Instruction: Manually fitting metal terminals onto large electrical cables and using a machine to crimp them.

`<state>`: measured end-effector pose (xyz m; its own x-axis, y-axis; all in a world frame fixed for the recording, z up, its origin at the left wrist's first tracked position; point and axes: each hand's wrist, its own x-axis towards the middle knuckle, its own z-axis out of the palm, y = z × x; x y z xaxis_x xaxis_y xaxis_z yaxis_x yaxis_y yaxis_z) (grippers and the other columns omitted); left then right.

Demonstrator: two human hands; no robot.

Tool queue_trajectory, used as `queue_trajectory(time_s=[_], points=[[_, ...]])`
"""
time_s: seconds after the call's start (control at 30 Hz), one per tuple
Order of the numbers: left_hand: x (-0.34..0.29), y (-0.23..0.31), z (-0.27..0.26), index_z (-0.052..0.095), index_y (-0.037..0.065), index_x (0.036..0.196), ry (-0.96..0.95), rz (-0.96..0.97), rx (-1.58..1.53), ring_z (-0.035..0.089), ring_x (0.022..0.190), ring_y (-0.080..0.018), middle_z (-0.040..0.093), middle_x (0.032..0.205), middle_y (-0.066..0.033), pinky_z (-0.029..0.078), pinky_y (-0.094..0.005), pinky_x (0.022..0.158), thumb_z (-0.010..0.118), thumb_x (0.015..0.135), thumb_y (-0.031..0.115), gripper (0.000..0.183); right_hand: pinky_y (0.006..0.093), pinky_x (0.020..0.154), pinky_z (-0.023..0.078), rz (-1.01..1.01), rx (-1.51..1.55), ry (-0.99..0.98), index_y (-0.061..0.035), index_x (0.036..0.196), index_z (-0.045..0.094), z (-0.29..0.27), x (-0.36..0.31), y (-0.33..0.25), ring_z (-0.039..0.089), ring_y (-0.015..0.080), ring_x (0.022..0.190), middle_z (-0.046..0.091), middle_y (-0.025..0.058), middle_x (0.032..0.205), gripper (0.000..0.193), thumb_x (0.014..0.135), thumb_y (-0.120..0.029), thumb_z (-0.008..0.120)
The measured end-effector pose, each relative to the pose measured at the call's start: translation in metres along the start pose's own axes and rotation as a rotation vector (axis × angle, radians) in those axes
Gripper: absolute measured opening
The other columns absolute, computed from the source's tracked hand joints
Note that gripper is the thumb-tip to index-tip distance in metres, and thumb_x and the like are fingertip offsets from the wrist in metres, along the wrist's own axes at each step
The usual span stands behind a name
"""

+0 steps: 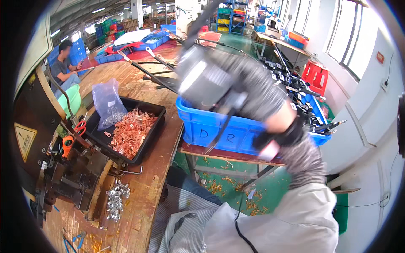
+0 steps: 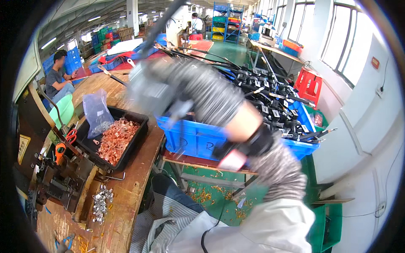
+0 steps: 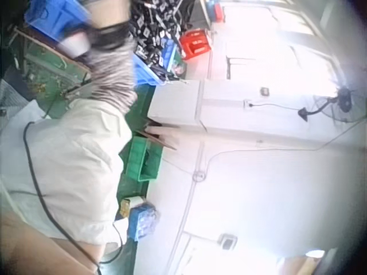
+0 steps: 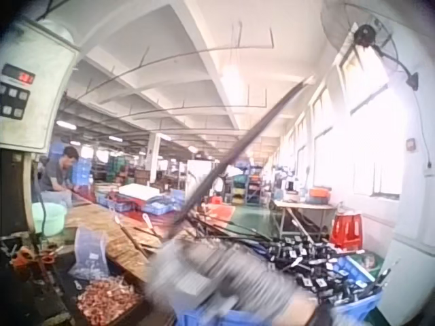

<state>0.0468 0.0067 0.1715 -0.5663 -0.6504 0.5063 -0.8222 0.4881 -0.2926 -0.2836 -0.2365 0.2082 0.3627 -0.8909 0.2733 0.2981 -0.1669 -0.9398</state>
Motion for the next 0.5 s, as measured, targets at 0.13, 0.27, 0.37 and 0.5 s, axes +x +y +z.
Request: queue_trajectory(time_s=[0.13,0.27,0.37,0.5], points=[[-0.013,-0.004,0.031,0.06,0.009,0.092,0.011,-0.229,-0.17,0.055,0.095,-0.0309,0.054,0.101,-0.0125,0.033,-0.0547,0.095,0.06,0.08,0.014,0.012,0.0206,0.038,0.049,0.059,-0.595,0.293,-0.0048,0.108,0.055,-0.107,0.042,-0.101,0.063,0.0142,0.057,0.064,0.0096,0.083,0.039,0.081,-0.032,0.062],[-0.019,-0.004,0.05,0.061,0.013,0.091,0.096,-0.348,-0.101,0.055,0.094,-0.0304,0.056,0.1,-0.0089,0.028,-0.0559,0.097,0.059,0.081,0.018,0.012,0.0228,0.038,0.042,0.161,-1.158,0.473,-0.0043,0.084,0.06,-0.211,0.08,-0.134,0.054,0.0113,0.047,0.055,0.0037,0.056,0.018,0.079,-0.021,0.062],[-0.022,-0.008,0.057,0.059,0.015,0.097,0.07,-0.389,-0.087,0.054,0.096,-0.0307,0.056,0.102,-0.0092,0.03,-0.0562,0.095,0.059,0.081,0.018,0.016,0.0294,0.044,0.043,0.178,-1.477,0.563,-0.0032,0.073,0.062,-0.238,0.108,-0.082,0.056,0.0162,0.05,0.058,0.0073,0.057,0.021,0.074,-0.024,0.062],[-0.022,-0.009,0.064,0.052,0.016,0.109,0.058,-0.441,-0.127,0.054,0.097,-0.0308,0.055,0.103,-0.011,0.039,-0.0498,0.089,0.06,0.081,0.011,0.029,0.0357,0.079,0.048,0.509,-1.872,0.745,-0.0012,0.092,0.064,-0.252,0.129,-0.037,0.061,0.0284,0.092,0.063,0.0194,0.097,0.041,0.064,-0.031,0.07]])
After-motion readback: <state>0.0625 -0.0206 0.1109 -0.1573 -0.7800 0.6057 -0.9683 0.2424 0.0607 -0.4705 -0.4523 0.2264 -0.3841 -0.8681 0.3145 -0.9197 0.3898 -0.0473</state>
